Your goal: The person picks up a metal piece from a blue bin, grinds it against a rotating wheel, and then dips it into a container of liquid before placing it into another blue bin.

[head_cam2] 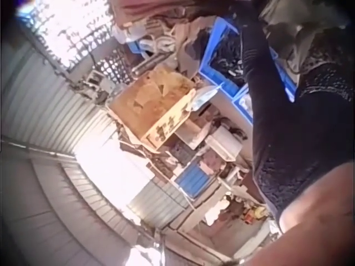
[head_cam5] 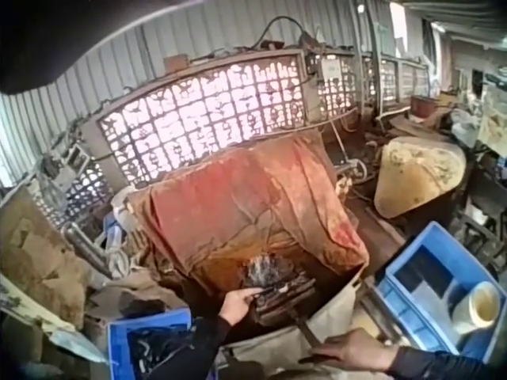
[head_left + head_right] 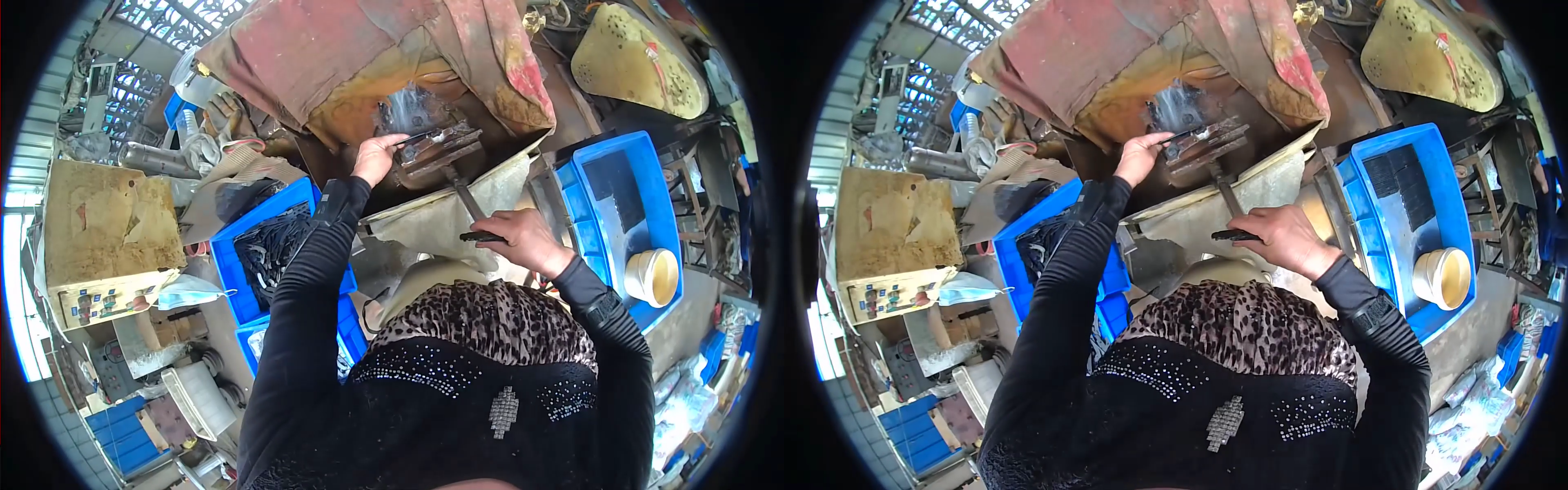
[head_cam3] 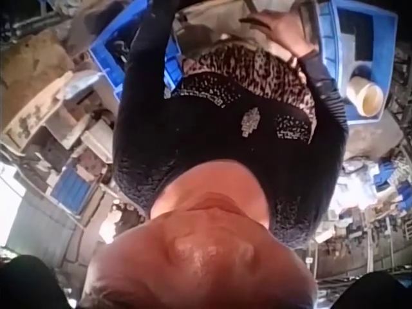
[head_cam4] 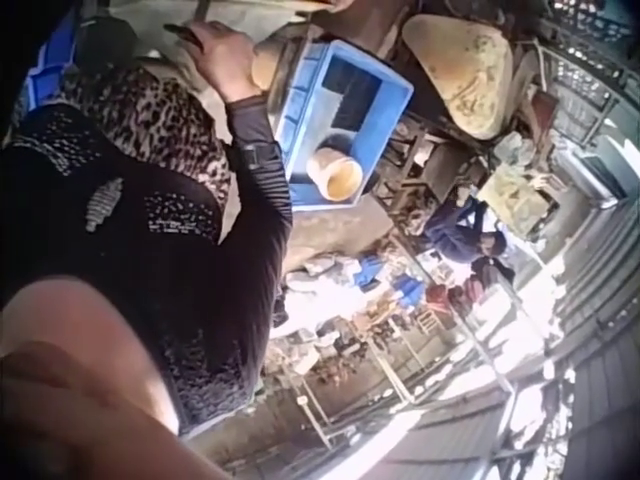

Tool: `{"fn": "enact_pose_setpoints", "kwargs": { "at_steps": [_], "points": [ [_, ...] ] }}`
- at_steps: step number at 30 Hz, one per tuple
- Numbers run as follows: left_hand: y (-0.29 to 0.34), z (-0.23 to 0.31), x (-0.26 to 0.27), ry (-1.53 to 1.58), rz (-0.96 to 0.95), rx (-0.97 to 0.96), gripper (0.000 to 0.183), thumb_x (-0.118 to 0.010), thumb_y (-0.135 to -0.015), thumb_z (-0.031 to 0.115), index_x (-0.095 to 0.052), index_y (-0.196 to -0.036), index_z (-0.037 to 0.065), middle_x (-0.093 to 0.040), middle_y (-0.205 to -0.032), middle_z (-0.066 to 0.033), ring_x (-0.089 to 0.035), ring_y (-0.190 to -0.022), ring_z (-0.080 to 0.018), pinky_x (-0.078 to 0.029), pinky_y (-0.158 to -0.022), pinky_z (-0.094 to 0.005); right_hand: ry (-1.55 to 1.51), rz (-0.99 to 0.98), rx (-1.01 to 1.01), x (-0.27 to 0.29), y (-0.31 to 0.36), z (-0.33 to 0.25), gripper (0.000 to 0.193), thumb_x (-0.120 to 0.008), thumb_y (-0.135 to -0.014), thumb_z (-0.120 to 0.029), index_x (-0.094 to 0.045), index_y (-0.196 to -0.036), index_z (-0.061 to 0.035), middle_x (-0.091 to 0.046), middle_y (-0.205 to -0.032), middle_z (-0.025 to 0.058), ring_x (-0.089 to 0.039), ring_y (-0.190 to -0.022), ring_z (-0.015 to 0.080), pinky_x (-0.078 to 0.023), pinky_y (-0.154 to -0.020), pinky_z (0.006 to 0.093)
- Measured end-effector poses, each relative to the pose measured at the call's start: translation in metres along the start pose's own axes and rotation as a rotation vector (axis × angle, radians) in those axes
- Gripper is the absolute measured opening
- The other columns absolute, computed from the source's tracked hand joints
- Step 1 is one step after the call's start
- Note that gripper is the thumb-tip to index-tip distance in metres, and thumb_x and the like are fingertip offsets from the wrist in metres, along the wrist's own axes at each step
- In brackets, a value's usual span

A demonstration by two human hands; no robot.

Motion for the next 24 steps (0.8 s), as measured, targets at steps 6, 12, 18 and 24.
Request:
{"fn": "enact_pose_setpoints", "kwargs": {
  "at_steps": [6,12,18,24],
  "points": [
    [0.004,0.014,-0.002,-0.174,-0.084,-0.173,0.044,-0.050,-0.081,-0.017,-0.068,-0.114,0.007,-0.070,-0.109,-0.0109,-0.064,-0.102,-0.0165,-0.046,-0.094,-0.0266,0.019,0.023,0.009,-0.004,0.003,-0.002,0.025,-0.072,-0.079,-0.019,-0.067,-0.102,-0.0096,-0.063,-0.078,0.0090,-0.063,-0.069,0.0305,-0.049,-0.060,0.0377],
    [0.005,0.012,0.002,-0.384,-0.093,-0.315,0.050,-0.051,-0.075,-0.015,-0.066,-0.117,0.009,-0.068,-0.112,-0.0144,-0.065,-0.104,-0.0248,-0.048,-0.093,-0.0314,0.064,0.038,0.004,-0.009,0.004,-0.003,0.024,-0.072,-0.078,-0.023,-0.067,-0.100,-0.0125,-0.063,-0.078,0.0070,-0.063,-0.069,0.0296,-0.049,-0.059,0.0386],
    [-0.006,0.034,-0.007,-0.627,-0.143,-0.570,0.061,-0.051,-0.070,-0.006,-0.059,-0.128,0.013,-0.064,-0.086,-0.0212,-0.062,-0.080,-0.0381,-0.049,-0.072,-0.0449,0.132,0.047,0.018,-0.003,0.013,0.005,0.021,-0.068,-0.079,-0.023,-0.065,-0.098,-0.0146,-0.063,-0.080,0.0057,-0.064,-0.072,0.0292,-0.050,-0.059,0.0399],
    [0.004,0.088,-0.026,-0.656,-0.190,-0.524,0.049,-0.052,-0.072,-0.005,-0.065,-0.118,0.008,-0.065,-0.103,-0.0223,-0.063,-0.092,-0.0388,-0.050,-0.080,-0.0438,0.311,-0.038,0.057,-0.012,0.022,0.033,0.024,-0.055,-0.085,-0.017,-0.059,-0.108,-0.0161,-0.064,-0.097,0.0052,-0.065,-0.080,0.0276,-0.052,-0.061,0.0401]
  ]
}}
Point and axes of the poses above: each hand's wrist, its own y-axis away from the middle knuckle, its own x-axis out of the back of the hand, z = x × y, the point moved 5 cm from there along -y, towards the middle knuckle
